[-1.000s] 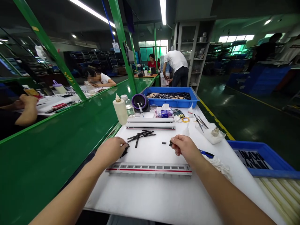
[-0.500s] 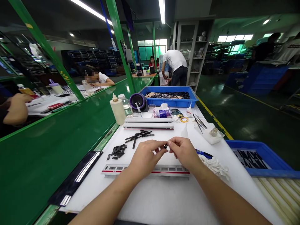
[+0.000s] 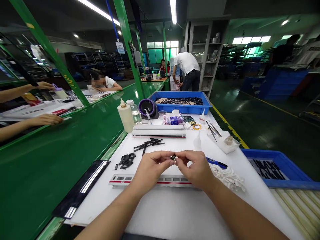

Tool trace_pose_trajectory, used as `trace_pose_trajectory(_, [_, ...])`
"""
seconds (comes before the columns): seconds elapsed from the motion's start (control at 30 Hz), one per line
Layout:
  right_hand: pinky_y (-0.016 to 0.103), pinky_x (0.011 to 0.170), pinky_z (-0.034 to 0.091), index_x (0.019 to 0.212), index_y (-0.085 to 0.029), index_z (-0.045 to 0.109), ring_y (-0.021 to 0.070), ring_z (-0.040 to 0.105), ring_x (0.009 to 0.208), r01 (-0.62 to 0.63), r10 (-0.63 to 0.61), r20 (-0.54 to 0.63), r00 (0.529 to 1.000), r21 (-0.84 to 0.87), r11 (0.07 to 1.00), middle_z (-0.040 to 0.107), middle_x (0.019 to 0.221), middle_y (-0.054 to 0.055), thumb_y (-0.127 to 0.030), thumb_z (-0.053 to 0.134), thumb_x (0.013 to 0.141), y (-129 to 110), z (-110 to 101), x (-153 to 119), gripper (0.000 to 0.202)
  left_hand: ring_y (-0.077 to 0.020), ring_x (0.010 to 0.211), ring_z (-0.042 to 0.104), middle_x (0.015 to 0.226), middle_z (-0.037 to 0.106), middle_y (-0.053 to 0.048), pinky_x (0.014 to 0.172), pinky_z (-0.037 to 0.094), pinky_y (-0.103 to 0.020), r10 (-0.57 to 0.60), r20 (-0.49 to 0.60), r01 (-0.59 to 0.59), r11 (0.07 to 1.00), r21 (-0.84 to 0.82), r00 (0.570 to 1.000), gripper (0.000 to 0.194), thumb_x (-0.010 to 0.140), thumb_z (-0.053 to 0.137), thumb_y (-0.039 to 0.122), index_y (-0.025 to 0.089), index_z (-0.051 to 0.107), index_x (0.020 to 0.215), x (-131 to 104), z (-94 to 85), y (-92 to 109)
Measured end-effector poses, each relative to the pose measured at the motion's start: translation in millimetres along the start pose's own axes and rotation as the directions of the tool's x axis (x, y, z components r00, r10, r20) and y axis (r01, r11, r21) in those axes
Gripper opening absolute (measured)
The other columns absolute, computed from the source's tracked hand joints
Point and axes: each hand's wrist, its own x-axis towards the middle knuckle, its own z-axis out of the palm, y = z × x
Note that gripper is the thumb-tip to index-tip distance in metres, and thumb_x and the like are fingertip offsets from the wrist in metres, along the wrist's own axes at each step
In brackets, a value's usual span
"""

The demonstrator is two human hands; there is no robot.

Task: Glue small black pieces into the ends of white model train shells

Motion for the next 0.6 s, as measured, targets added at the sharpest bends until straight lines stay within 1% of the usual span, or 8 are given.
trace_pose_trajectory(0.07, [0.024, 0.055, 0.048, 0.089, -0.015, 0.072, 0.0116, 0.057, 0.055, 0.038, -0.039, -0.01, 0.999, -0.025, 0.999, 0.067, 0.065, 0.001, -0.017, 0.059, 0.082, 1.1, 0.1, -0.3, 0.015, -0.0135, 0.07, 0.062, 0.073, 0.071, -0.001, 0.068, 0.049, -0.025, -0.006, 0.006, 0.007, 1.0, -0.022, 1.0, 0.027, 0.072, 0.076, 0.028, 0.019, 0.076, 0.097, 0.2, 0.4, -0.5])
trace_pose_trajectory(0.17, [0.024, 0.056, 0.048, 0.087, -0.016, 0.072, 0.0117, 0.058, 0.054, 0.057, -0.059, -0.047, 0.997, -0.047, 0.997, 0.066, 0.063, 0.001, -0.017, 0.059, 0.082, 1.6, 1.8, -0.9, 0.015, -0.0151, 0.074, 0.063, 0.078, 0.073, -0.003, 0.07, 0.05, -0.026, -0.007, -0.001, 0.007, 1.0, -0.029, 1.0, 0.026, 0.072, 0.076, 0.029, 0.019, 0.076, 0.096, -0.1, 3.0, -0.7])
trace_pose_trajectory(0.3, [0.026, 0.057, 0.047, 0.084, -0.019, 0.073, 0.0131, 0.057, 0.055, 0.029, -0.034, -0.058, 0.998, -0.089, 0.996, 0.065, 0.062, 0.001, -0.019, 0.056, 0.083, 0.5, 1.9, -0.5, 0.016, -0.0173, 0.076, 0.063, 0.083, 0.074, -0.004, 0.07, 0.051, -0.028, 0.028, -0.007, -0.028, 0.998, 0.06, 1.0, 0.027, 0.074, 0.073, 0.031, 0.019, 0.076, 0.097, -1.0, 4.6, 1.3])
trace_pose_trajectory(0.37, [0.027, 0.058, 0.047, 0.085, -0.02, 0.073, 0.0141, 0.057, 0.058, 0.012, -0.019, -0.048, 0.999, -0.138, 0.99, 0.066, 0.066, 0.001, -0.019, 0.055, 0.082, 2.0, -2.4, 2.4, 0.017, -0.0175, 0.075, 0.063, 0.082, 0.074, -0.004, 0.069, 0.051, -0.029, 0.072, 0.004, -0.071, 0.983, 0.169, 0.997, 0.027, 0.076, 0.071, 0.032, 0.02, 0.076, 0.099, 0.6, -0.3, 3.8])
trace_pose_trajectory(0.43, [0.027, 0.056, 0.044, 0.085, -0.02, 0.072, 0.0136, 0.054, 0.056, -0.04, 0.023, -0.093, 0.995, -0.187, 0.982, 0.066, 0.067, 0.001, -0.018, 0.054, 0.079, 6.1, -10.4, 7.4, 0.019, -0.0174, 0.074, 0.063, 0.082, 0.073, -0.003, 0.068, 0.05, -0.029, 0.091, 0.04, -0.099, 0.939, 0.33, 0.995, 0.025, 0.077, 0.068, 0.033, 0.021, 0.076, 0.097, 5.4, -10.1, 5.8])
trace_pose_trajectory(0.47, [0.027, 0.055, 0.042, 0.081, -0.02, 0.07, 0.0131, 0.052, 0.054, -0.082, 0.058, -0.127, 0.99, -0.195, 0.977, 0.064, 0.065, 0.0, -0.016, 0.052, 0.078, 8.9, -15.2, 10.3, 0.019, -0.0172, 0.072, 0.062, 0.081, 0.073, -0.002, 0.067, 0.05, -0.028, 0.074, 0.075, -0.098, 0.905, 0.415, 0.994, 0.025, 0.077, 0.067, 0.034, 0.022, 0.076, 0.096, 9.1, -16.4, 5.9])
trace_pose_trajectory(0.53, [0.026, 0.051, 0.037, 0.071, -0.02, 0.065, 0.0121, 0.046, 0.05, -0.174, 0.144, -0.17, 0.975, -0.173, 0.969, 0.056, 0.056, -0.002, -0.014, 0.047, 0.075, 14.9, -24.9, 15.7, 0.02, -0.0165, 0.069, 0.063, 0.078, 0.072, 0.0, 0.062, 0.048, -0.026, -0.013, 0.16, -0.08, 0.825, 0.559, 0.987, 0.025, 0.078, 0.065, 0.036, 0.023, 0.074, 0.097, 18.5, -30.1, 3.9])
trace_pose_trajectory(0.6, [0.026, 0.05, 0.032, 0.064, -0.02, 0.061, 0.0122, 0.043, 0.049, -0.236, 0.216, -0.139, 0.966, -0.147, 0.961, 0.047, 0.049, -0.004, -0.013, 0.043, 0.074, 19.6, -31.8, 19.1, 0.021, -0.0156, 0.068, 0.064, 0.078, 0.072, 0.001, 0.058, 0.046, -0.024, -0.13, 0.24, -0.074, 0.721, 0.689, 0.962, 0.028, 0.079, 0.062, 0.037, 0.025, 0.071, 0.103, 29.2, -42.4, -0.7])
